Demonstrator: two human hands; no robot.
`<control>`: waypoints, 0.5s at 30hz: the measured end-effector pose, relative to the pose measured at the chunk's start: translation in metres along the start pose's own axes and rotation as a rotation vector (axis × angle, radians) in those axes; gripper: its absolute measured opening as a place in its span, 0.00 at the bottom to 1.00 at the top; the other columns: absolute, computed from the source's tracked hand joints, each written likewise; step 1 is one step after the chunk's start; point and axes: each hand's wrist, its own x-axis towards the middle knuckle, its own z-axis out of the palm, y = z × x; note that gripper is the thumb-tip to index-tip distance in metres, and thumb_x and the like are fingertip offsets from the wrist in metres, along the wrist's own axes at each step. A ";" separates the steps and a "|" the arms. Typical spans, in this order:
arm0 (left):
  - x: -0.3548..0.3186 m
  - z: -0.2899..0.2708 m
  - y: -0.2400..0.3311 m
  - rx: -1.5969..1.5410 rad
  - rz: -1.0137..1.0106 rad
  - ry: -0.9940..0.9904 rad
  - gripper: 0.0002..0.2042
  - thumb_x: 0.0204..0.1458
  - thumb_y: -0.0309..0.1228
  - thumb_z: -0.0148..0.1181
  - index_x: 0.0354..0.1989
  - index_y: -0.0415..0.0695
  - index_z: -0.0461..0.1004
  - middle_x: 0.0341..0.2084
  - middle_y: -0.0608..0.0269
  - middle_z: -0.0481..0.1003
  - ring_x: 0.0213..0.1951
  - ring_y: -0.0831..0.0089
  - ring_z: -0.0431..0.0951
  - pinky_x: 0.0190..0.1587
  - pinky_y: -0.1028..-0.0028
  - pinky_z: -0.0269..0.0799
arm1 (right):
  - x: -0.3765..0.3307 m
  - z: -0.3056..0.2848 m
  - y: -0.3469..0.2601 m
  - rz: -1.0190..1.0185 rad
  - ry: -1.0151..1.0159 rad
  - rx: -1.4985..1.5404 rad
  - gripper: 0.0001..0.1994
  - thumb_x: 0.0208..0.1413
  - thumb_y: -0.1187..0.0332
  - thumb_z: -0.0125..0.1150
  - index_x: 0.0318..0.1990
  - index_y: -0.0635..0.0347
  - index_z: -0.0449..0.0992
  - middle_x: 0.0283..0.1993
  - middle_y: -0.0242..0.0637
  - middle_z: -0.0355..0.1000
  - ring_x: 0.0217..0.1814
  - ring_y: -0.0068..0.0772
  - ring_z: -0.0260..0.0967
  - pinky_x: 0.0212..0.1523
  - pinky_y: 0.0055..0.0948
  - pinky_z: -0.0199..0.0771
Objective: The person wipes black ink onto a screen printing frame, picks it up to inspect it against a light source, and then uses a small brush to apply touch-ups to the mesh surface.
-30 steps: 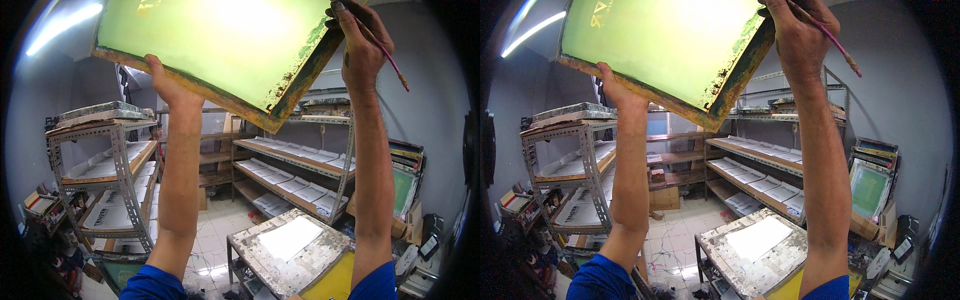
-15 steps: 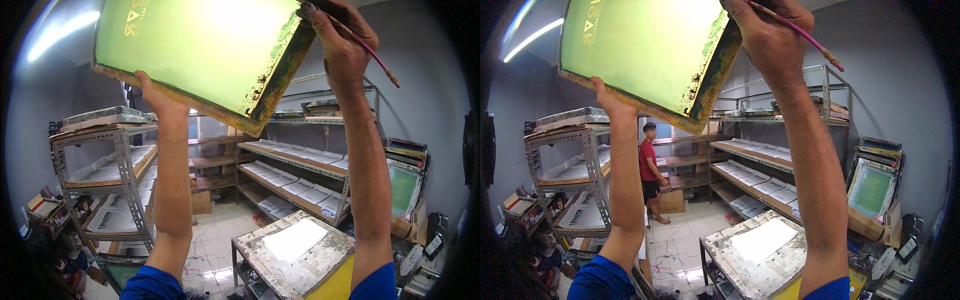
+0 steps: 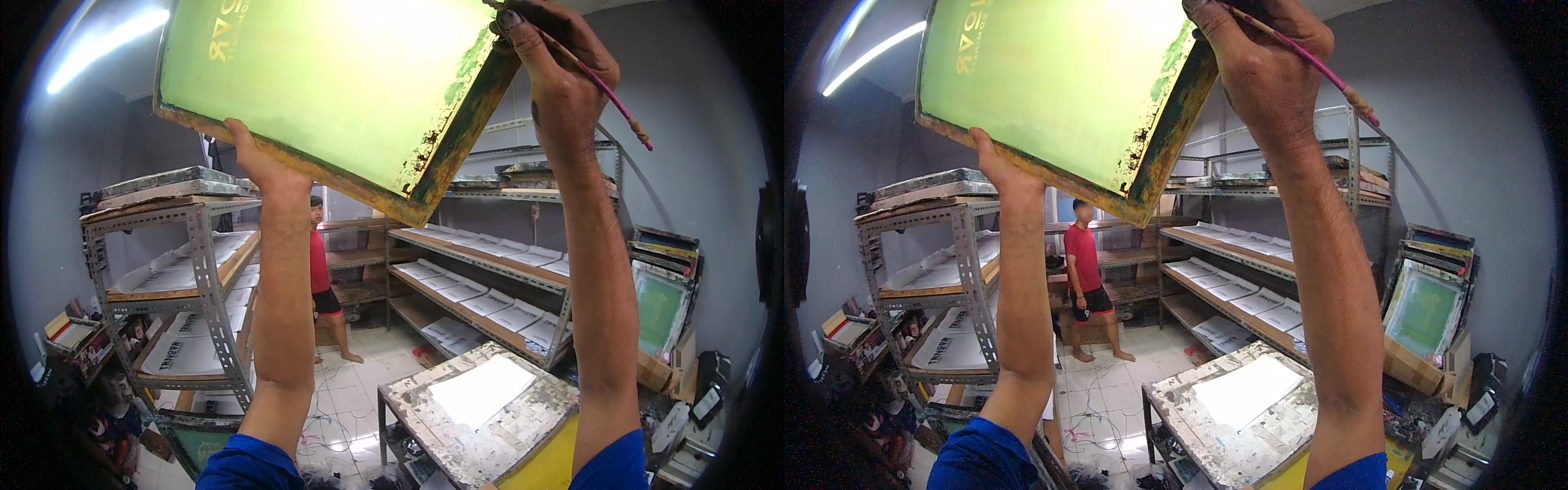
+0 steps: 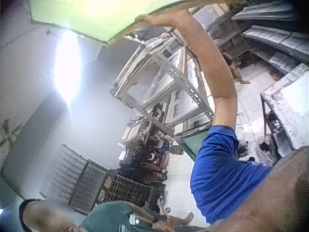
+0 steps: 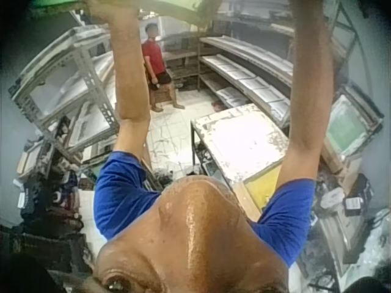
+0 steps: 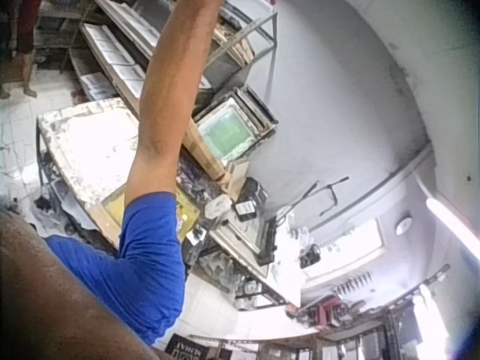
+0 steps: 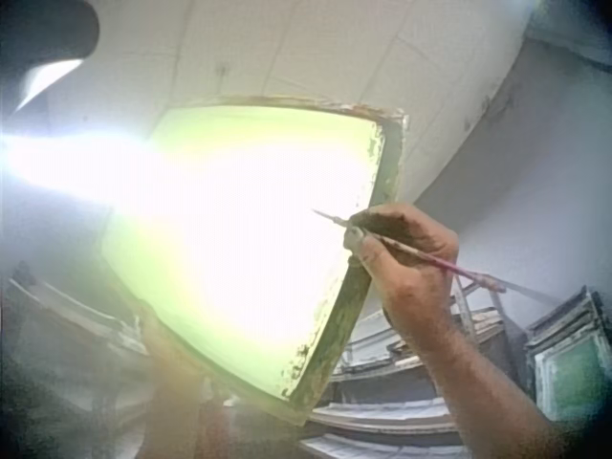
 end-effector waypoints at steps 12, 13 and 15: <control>-0.010 -0.009 -0.010 0.007 -0.033 0.041 0.30 0.59 0.54 0.31 0.63 0.46 0.52 0.59 0.54 0.58 0.59 0.57 0.60 0.60 0.57 0.57 | -0.014 -0.013 0.003 -0.025 -0.092 -0.142 0.08 0.51 0.74 0.62 0.39 0.63 0.77 0.34 0.38 0.76 0.37 0.26 0.75 0.39 0.21 0.76; -0.010 -0.010 -0.011 0.007 -0.032 0.042 0.30 0.59 0.55 0.32 0.63 0.46 0.52 0.59 0.54 0.58 0.59 0.57 0.60 0.60 0.57 0.57 | -0.015 -0.014 0.003 -0.023 -0.097 -0.147 0.08 0.51 0.74 0.62 0.39 0.63 0.77 0.34 0.37 0.76 0.37 0.25 0.75 0.39 0.21 0.76; -0.009 -0.012 -0.012 0.013 -0.027 0.047 0.30 0.59 0.55 0.32 0.63 0.46 0.52 0.59 0.54 0.58 0.59 0.56 0.60 0.60 0.56 0.57 | -0.017 -0.013 0.002 -0.016 -0.107 -0.153 0.08 0.51 0.75 0.62 0.39 0.63 0.77 0.34 0.37 0.76 0.37 0.25 0.75 0.38 0.21 0.76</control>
